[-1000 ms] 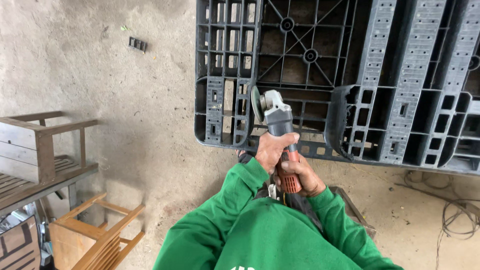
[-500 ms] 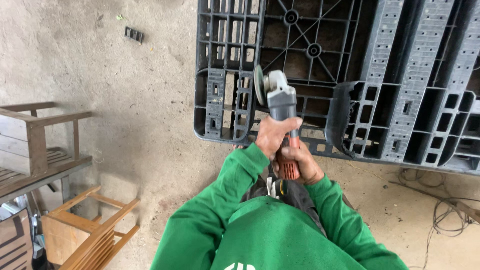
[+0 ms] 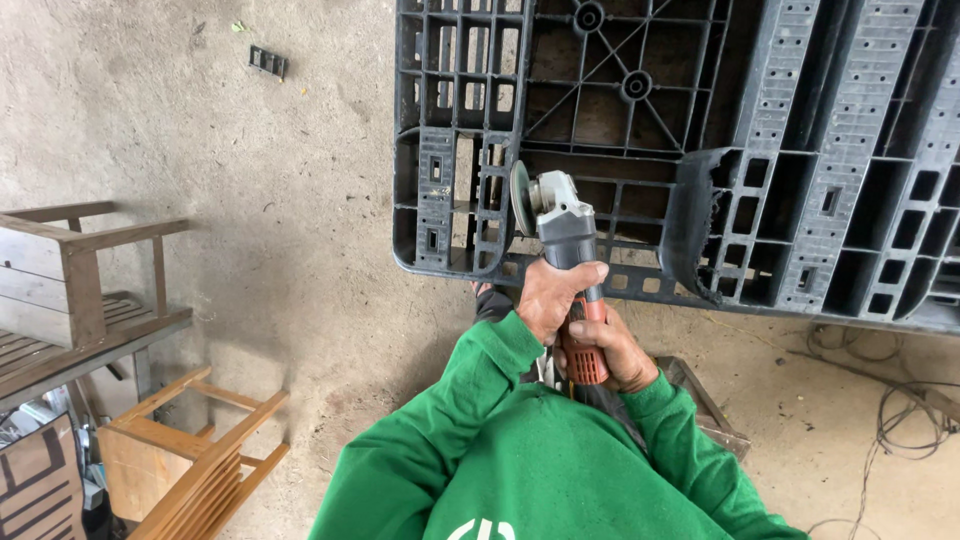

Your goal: The person uses an angle grinder to cut a section of a black plastic pallet, then places the tool on a wooden workbench next to a red power drill and other hand tools.

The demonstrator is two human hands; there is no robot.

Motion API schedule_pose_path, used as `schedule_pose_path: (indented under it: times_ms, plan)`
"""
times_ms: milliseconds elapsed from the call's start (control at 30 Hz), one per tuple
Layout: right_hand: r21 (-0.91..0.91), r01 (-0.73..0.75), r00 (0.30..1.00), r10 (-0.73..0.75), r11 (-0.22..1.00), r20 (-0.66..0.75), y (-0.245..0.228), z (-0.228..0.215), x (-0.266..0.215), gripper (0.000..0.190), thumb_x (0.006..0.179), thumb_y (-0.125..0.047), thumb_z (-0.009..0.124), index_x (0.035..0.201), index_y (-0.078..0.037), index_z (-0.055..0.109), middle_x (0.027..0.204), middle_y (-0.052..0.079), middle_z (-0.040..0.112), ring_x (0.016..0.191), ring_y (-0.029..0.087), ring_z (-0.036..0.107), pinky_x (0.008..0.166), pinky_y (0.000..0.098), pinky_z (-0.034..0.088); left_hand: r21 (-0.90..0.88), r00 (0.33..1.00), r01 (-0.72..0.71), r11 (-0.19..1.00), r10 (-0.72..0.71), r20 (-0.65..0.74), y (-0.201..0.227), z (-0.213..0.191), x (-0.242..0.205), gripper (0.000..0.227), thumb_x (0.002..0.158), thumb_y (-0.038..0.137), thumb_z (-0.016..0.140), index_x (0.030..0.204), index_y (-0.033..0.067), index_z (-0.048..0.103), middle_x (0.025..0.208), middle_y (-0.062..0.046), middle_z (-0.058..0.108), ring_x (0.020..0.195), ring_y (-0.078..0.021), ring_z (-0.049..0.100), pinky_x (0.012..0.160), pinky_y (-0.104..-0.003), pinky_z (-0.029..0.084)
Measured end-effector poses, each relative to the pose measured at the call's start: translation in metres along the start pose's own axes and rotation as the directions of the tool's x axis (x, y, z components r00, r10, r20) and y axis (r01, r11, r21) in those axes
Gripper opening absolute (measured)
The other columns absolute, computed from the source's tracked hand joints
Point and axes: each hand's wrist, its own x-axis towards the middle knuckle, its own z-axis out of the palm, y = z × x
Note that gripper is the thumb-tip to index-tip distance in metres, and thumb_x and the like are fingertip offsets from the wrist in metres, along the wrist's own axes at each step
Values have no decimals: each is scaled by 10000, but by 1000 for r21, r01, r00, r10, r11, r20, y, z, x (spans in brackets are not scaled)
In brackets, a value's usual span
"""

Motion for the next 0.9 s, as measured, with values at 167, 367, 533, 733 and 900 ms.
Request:
schedule_pose_path:
  times_ms: [167,367,533,733,900]
  plan:
    - [-11,3,1000,-2,1000,27,12,-2,-10,489,852,-329,700,1159,27,566,910,126,651,699,225,669,612,374,566,23,999,-34,999,34,-9,-16,-5,-8,246,856,233,794,897,20,679,780,-25,640,675,-117,582,576,-309,497]
    - [-17,3,1000,-3,1000,3,15,-1,-10,500,814,-331,697,1164,2,569,911,119,668,668,219,671,578,370,566,33,1000,2,999,-1,-25,-10,1,-12,256,827,223,785,911,31,639,742,-70,648,606,-157,614,537,-333,539]
    - [-12,25,1000,-25,1000,-5,5,-5,3,520,828,-339,705,1171,21,554,916,132,661,685,224,679,573,379,577,108,994,70,992,-60,-93,9,4,4,272,803,231,769,881,16,622,703,-93,654,541,-184,623,487,-356,552]
    - [19,-23,1000,22,1000,21,20,-2,-19,505,812,-322,712,1167,1,555,898,134,658,654,236,672,565,379,571,29,999,13,999,-12,-42,-16,2,-19,252,830,219,786,910,22,649,735,-76,661,590,-157,622,528,-327,532]
    - [24,-2,999,1,1000,37,16,-5,-13,480,844,-315,710,1160,16,564,878,152,662,671,239,681,599,376,581,92,995,50,995,-42,-90,-6,6,-13,260,828,237,776,887,16,653,710,-92,669,570,-172,619,516,-345,530]
